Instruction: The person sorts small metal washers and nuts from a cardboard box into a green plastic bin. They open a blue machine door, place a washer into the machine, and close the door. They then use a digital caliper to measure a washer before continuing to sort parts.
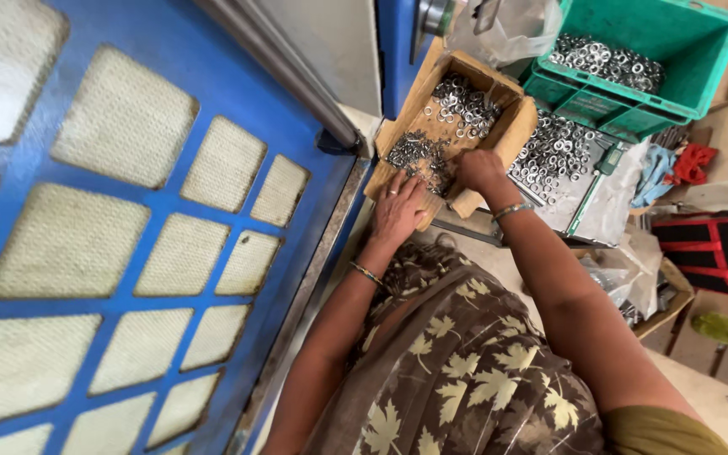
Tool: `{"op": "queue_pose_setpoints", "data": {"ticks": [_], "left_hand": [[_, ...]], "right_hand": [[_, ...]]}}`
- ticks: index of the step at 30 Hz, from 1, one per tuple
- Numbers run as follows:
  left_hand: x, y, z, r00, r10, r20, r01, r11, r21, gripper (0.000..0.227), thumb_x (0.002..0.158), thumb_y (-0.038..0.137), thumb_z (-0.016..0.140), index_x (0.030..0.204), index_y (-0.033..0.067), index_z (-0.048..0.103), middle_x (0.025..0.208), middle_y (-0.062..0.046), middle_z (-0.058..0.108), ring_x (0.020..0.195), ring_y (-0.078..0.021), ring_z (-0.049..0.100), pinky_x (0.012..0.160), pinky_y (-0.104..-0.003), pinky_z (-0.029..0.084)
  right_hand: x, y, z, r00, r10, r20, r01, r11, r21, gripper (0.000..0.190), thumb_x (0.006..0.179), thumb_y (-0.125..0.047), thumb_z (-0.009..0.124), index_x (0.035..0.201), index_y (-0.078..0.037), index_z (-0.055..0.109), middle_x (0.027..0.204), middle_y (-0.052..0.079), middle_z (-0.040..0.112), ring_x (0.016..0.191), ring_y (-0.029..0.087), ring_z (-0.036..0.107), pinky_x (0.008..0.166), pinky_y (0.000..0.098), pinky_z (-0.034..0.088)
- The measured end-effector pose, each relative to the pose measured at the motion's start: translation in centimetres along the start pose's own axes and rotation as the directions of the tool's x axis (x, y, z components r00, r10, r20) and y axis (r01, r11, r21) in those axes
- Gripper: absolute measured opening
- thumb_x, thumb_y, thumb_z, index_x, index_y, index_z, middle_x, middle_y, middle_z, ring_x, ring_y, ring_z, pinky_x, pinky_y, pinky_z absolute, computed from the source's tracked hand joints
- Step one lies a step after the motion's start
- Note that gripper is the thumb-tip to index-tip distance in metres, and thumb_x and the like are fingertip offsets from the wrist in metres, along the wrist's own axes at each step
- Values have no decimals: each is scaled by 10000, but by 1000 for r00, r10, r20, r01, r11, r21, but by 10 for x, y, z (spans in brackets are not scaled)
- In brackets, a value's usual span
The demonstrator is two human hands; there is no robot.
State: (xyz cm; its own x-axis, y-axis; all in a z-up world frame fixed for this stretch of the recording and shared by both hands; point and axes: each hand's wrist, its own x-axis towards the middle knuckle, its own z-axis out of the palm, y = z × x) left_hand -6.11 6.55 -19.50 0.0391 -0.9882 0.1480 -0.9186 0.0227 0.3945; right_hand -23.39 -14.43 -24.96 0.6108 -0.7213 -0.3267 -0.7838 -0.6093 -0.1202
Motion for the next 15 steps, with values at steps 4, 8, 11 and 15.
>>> {"op": "queue_pose_setpoints", "data": {"ticks": [4, 8, 11, 15], "left_hand": [[7, -3, 3, 998, -53, 18, 53, 999, -4, 787, 728, 364, 875, 1410, 131, 561, 1497, -62, 505, 1474, -330, 334, 1173, -542, 313], [14, -2, 4, 992, -110, 58, 109, 994, 24, 844, 695, 402, 902, 1419, 143, 553, 1488, -68, 501, 1496, -321, 323, 1219, -528, 302], [20, 0, 7, 986, -148, 73, 144, 988, 59, 902, 655, 448, 893, 1420, 134, 532, 1527, -69, 464, 1487, -308, 299, 1215, -519, 279], [10, 4, 10, 987, -151, -60, 150, 989, -14, 884, 725, 430, 868, 1471, 113, 515, 1576, -57, 438, 1519, -279, 283, 1209, -490, 312]], "right_hand": [[17, 4, 4, 998, -53, -39, 41, 967, -252, 272, 947, -238, 609, 1160, -201, 775, 1182, 59, 755, 1124, 215, 707, 980, 413, 511], [31, -8, -10, 982, 70, 173, -20, 961, -276, 364, 972, -333, 570, 1276, -169, 684, 1310, 81, 669, 1211, 239, 639, 989, 421, 491], [42, -13, -15, 966, 79, 247, -7, 960, -280, 460, 990, -405, 541, 1363, -145, 616, 1406, 98, 604, 1276, 257, 588, 996, 427, 475], [45, -14, -6, 962, 33, 271, 60, 943, -328, 478, 1040, -379, 525, 1394, -68, 602, 1428, 170, 594, 1240, 279, 625, 987, 420, 498]]}}
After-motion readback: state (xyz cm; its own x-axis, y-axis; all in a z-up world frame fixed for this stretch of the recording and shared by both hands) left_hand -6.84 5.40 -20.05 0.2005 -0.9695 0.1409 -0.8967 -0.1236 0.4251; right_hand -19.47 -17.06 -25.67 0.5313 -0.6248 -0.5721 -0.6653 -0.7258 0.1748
